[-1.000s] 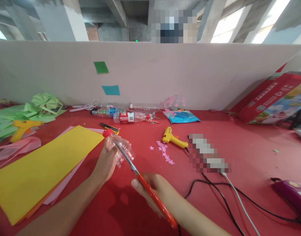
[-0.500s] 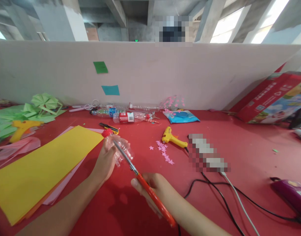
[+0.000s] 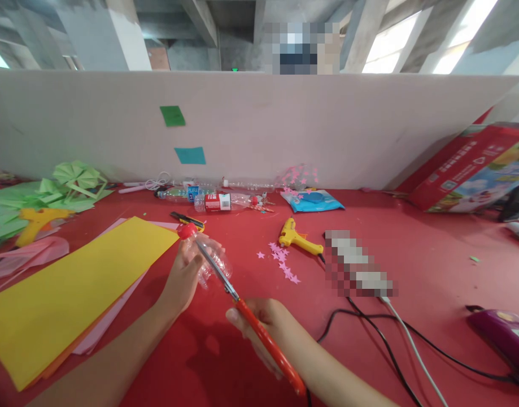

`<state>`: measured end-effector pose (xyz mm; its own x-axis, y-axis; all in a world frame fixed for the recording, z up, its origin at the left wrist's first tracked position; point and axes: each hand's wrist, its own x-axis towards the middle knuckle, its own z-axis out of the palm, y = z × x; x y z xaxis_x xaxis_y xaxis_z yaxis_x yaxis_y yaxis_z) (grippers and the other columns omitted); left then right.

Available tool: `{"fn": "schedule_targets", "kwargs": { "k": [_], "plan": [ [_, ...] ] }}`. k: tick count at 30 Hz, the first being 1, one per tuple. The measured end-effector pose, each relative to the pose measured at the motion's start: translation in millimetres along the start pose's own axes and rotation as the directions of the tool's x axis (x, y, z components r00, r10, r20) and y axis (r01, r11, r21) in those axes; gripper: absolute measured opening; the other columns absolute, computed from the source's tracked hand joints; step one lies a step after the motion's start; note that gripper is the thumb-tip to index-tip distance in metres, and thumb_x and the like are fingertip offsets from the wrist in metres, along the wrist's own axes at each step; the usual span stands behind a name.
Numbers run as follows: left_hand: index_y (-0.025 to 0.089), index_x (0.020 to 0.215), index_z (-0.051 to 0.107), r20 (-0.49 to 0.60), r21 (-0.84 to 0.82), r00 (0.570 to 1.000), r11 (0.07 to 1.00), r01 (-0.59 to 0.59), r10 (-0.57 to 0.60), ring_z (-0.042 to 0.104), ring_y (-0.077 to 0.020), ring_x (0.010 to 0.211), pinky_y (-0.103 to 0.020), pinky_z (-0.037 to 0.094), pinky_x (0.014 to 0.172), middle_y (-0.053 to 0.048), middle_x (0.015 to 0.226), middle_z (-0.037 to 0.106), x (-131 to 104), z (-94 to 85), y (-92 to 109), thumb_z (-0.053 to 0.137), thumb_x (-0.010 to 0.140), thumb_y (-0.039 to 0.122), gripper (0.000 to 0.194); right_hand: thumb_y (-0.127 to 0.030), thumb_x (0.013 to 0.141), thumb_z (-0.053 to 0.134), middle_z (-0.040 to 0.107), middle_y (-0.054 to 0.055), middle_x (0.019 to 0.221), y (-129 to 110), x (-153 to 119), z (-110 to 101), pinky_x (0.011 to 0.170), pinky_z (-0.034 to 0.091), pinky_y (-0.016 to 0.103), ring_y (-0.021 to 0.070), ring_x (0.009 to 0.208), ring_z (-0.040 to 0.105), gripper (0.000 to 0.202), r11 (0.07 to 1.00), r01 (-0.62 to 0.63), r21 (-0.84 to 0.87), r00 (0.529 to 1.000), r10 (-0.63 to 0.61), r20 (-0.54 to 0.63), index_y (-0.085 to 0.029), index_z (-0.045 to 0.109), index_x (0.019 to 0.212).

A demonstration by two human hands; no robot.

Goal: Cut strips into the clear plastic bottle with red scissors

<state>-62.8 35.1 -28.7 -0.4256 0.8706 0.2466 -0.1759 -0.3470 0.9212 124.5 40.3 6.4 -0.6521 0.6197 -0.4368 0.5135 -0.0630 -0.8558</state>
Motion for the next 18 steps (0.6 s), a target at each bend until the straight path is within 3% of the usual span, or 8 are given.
{"fn": "schedule_targets", "kwargs": {
  "k": [3, 8, 12, 18],
  "plan": [
    [0.022, 0.093, 0.055, -0.005, -0.002, 1.0, 1.0, 0.009, -0.009, 0.063, -0.0215, 0.096, -0.034, 0.048, 0.082, -0.005, 0.092, 0.068, -0.3, 0.7, 2.0, 0.068, 0.075, 0.038, 0.027, -0.054, 0.084, 0.053, 0.03, -0.012, 0.033, -1.6, 0.1, 0.5, 0.03, 0.018, 0.016, 0.0036, 0.026, 0.029, 0.045, 1.0, -0.025, -0.018, 0.999, 0.025, -0.026, -0.022, 0.033, 0.059],
    [0.021, 0.09, 0.056, -0.006, 0.014, 1.0, 1.0, -0.002, 0.002, 0.063, -0.0223, 0.097, -0.035, 0.048, 0.084, -0.006, 0.093, 0.067, 0.2, 0.4, 4.4, 0.068, 0.075, 0.036, 0.025, -0.055, 0.084, 0.053, 0.032, -0.011, 0.033, 1.6, 1.2, 1.2, 0.029, 0.02, 0.015, 0.0041, 0.026, 0.03, 0.046, 0.999, -0.034, -0.017, 0.999, 0.033, -0.024, -0.022, 0.033, 0.059],
    [0.022, 0.094, 0.056, -0.018, 0.056, 1.0, 0.998, 0.008, -0.007, 0.064, -0.0222, 0.096, -0.037, 0.048, 0.088, -0.005, 0.091, 0.068, 1.2, -0.8, 5.4, 0.066, 0.077, 0.032, 0.021, -0.059, 0.082, 0.052, 0.033, -0.011, 0.033, 3.4, 0.8, 0.5, 0.028, 0.019, 0.015, 0.0043, 0.026, 0.031, 0.047, 1.0, -0.016, -0.025, 0.999, 0.015, -0.033, -0.022, 0.033, 0.059],
    [0.022, 0.094, 0.055, -0.007, -0.043, 0.999, 0.998, 0.052, -0.052, 0.064, -0.0208, 0.094, -0.036, 0.048, 0.086, -0.005, 0.094, 0.067, 0.8, -3.4, -1.2, 0.069, 0.073, 0.037, 0.029, -0.076, 0.077, 0.042, 0.036, -0.011, 0.033, 2.1, -0.9, -4.1, 0.03, 0.022, 0.016, 0.0051, 0.027, 0.028, 0.055, 1.0, 0.018, 0.013, 0.996, -0.019, 0.082, -0.022, 0.042, 0.067]
  ]
}}
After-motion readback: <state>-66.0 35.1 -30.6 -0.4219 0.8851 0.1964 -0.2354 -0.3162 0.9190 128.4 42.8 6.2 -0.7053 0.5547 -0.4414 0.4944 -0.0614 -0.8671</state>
